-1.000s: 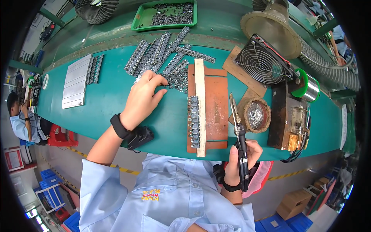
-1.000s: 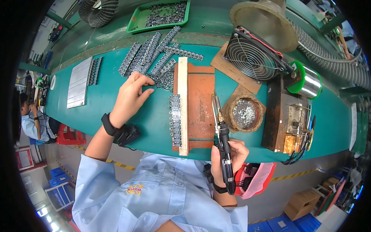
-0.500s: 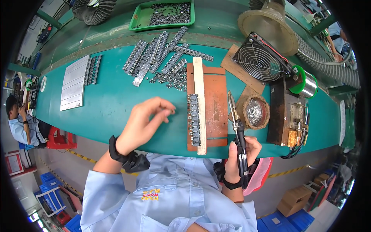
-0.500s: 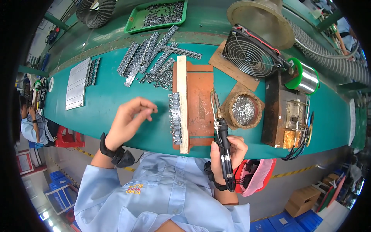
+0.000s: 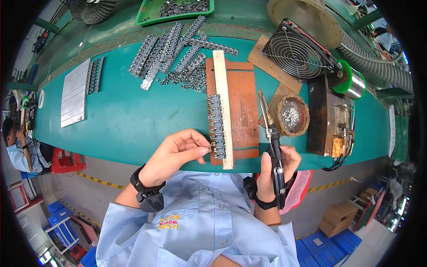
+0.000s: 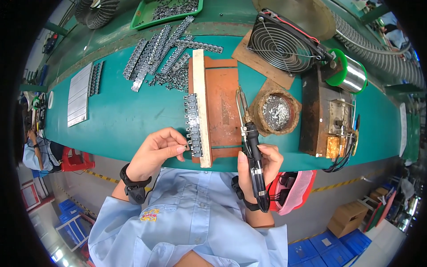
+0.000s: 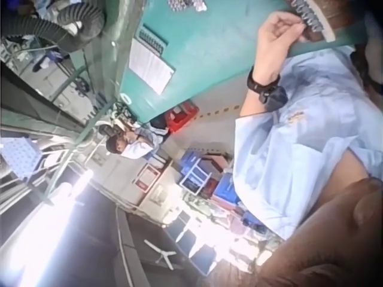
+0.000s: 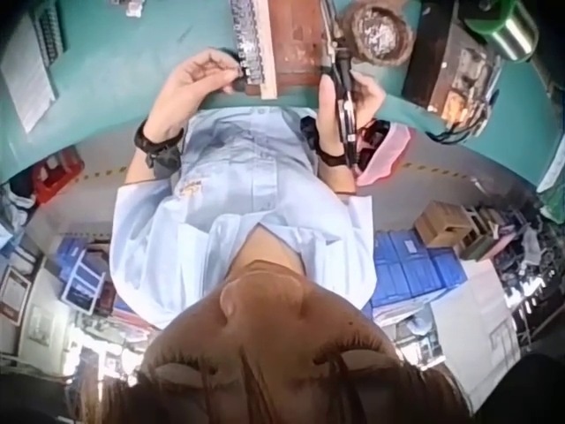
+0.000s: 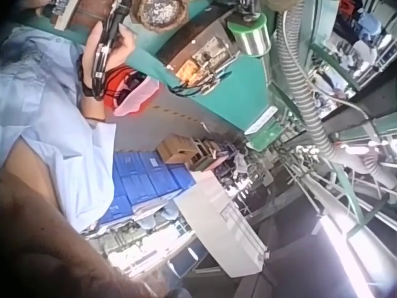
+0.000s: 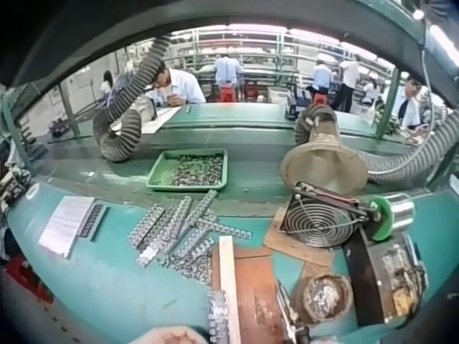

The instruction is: The person assembles electrical components by picking up individual parts from the workbench by hand, placing them onto a jig, and soldering them with a soldering iron.

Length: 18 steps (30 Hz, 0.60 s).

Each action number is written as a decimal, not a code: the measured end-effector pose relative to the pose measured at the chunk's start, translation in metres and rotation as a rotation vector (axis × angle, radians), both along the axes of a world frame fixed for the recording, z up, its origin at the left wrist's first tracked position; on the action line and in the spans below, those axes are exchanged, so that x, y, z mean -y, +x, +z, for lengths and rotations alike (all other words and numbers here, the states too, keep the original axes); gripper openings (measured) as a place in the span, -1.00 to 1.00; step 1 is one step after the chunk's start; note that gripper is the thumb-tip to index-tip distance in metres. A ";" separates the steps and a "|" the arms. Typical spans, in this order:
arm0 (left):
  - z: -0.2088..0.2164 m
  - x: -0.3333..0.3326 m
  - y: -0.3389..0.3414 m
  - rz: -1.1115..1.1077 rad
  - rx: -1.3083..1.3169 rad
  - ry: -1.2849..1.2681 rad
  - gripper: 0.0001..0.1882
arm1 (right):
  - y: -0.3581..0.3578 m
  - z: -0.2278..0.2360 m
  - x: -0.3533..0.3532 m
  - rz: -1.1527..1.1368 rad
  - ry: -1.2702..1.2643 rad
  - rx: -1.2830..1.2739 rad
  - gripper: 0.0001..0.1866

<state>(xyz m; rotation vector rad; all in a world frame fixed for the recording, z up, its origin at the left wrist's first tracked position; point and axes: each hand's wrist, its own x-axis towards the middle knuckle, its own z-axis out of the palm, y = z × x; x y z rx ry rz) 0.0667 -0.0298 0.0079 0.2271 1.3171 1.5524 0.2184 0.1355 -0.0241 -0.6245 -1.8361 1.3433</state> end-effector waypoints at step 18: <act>-0.001 -0.008 -0.007 -0.058 0.043 0.022 -0.72 | 0.001 -0.003 -0.002 0.006 0.019 -0.026 -0.61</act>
